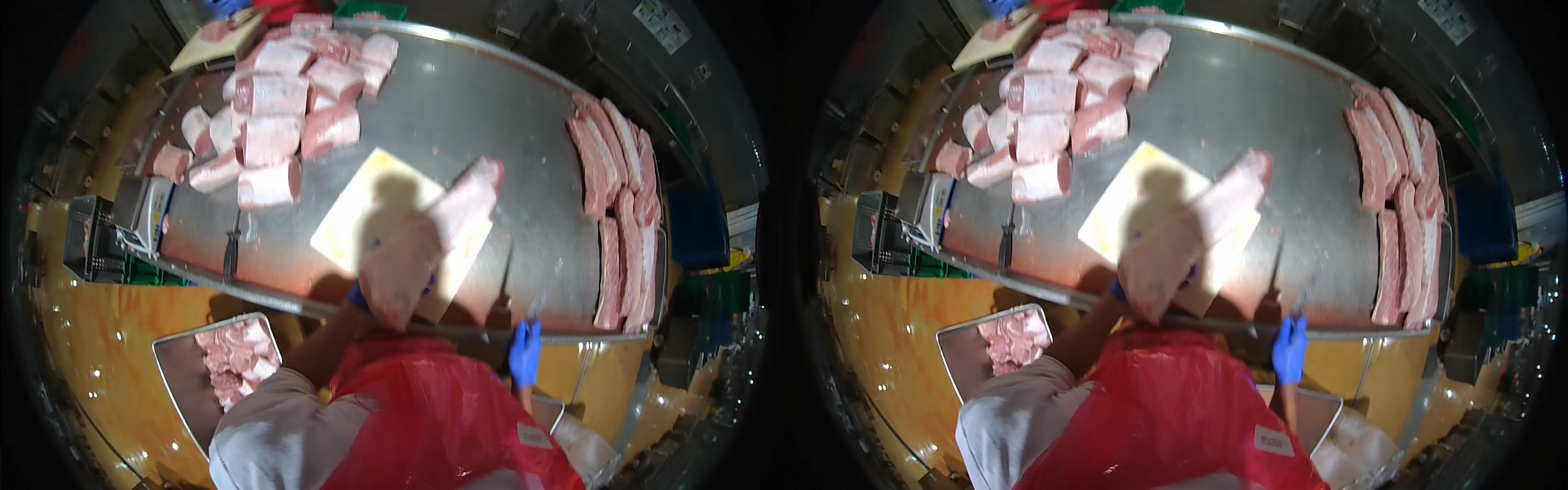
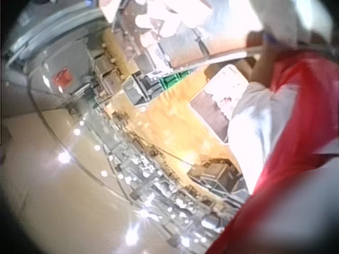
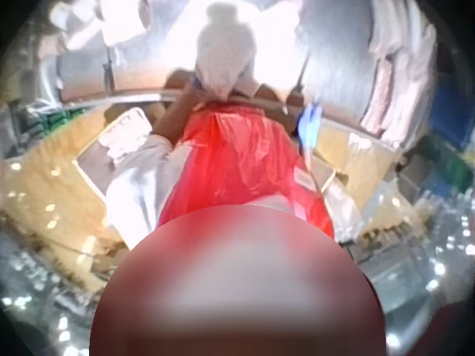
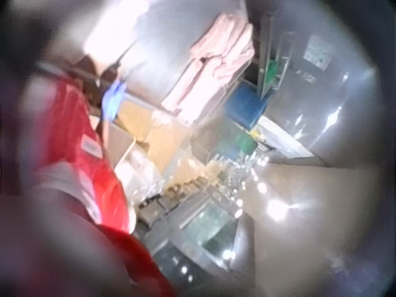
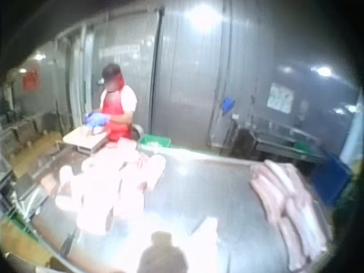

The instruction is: The person cuts large slabs of pork belly into smaller pieces using a knife on a cutting board. The cut pieces are placed into a metal tray. The person wears blue gloves and a red apron while working at a stainless steel table.

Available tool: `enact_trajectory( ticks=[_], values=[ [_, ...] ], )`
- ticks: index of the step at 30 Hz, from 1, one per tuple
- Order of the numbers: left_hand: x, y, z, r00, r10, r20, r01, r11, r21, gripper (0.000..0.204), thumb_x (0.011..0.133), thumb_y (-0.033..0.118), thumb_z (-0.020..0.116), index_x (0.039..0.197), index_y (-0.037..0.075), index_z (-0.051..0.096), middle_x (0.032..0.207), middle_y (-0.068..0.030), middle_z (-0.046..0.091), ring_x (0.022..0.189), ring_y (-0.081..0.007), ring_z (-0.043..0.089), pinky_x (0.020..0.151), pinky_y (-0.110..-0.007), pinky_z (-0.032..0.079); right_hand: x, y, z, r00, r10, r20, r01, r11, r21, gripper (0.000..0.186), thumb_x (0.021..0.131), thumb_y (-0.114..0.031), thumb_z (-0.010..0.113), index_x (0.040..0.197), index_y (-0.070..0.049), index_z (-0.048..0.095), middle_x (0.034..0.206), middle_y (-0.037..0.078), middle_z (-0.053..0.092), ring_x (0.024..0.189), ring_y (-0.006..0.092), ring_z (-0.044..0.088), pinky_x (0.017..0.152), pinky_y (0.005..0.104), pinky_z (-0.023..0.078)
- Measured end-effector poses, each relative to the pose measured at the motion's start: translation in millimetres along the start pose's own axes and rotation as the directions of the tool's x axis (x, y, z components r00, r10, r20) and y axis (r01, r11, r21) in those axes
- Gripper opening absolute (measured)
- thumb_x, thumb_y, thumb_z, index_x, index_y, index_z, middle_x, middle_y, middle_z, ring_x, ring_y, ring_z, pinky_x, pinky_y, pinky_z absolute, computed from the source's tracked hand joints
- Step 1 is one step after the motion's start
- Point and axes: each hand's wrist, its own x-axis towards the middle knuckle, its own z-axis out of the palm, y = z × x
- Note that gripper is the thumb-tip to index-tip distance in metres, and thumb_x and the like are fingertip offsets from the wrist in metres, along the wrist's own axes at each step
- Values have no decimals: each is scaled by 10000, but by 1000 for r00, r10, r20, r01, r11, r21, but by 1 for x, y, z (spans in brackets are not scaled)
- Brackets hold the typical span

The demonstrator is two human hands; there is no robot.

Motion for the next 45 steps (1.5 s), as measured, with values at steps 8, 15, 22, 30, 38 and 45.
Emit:
enact_trajectory(
  ticks=[8,15,22,30,38,45],
  values=[
    [-186,103,-132,790,333,-515,-166,924,343,515,1067,385,467,1353,-26,591,1161,-141,714,1040,-204,688,922,-277,539,-19,-24,84,949,-110,296,180,958,-221,164,1055,-211,490,1097,-52,490,749,105,593,631,205,585,570,380,492],
    [-150,116,-90,580,750,-317,-71,434,898,493,964,176,677,1392,-37,556,1220,-133,679,1094,-189,638,974,-293,488,-16,-74,175,876,-325,357,465,768,-441,185,1037,-212,489,1071,-31,475,850,306,640,770,520,624,663,606,487],
    [-61,62,-13,849,529,-14,315,-483,817,1267,682,549,856,1600,25,157,1589,-231,332,1474,-386,331,1137,-654,288,3,-99,217,854,-358,378,504,747,-432,193,1039,-210,461,1064,-18,460,825,299,641,750,511,629,651,589,497],
    [-27,51,-9,897,422,-133,417,-703,576,1331,629,557,854,1595,6,123,1394,-177,498,1349,-323,452,1014,-768,312,0,-35,193,747,-380,545,665,448,-598,137,988,-146,510,1038,-24,475,815,235,672,662,418,665,601,519,547],
    [-1,15,-41,754,652,-85,615,-654,441,1230,645,420,821,1599,31,149,1247,-116,512,1170,-286,518,882,-665,427,48,-158,236,698,-140,702,633,580,-514,211,984,-122,438,1119,29,495,1007,306,669,895,481,670,781,546,541],
    [-32,83,-20,743,573,-346,593,-324,737,1084,705,316,802,1580,56,217,1307,-166,518,1192,-340,530,914,-596,492,8,-73,155,716,-49,696,548,658,-517,281,982,-167,486,1219,-20,466,986,285,677,941,483,660,812,576,514]
  ],
)
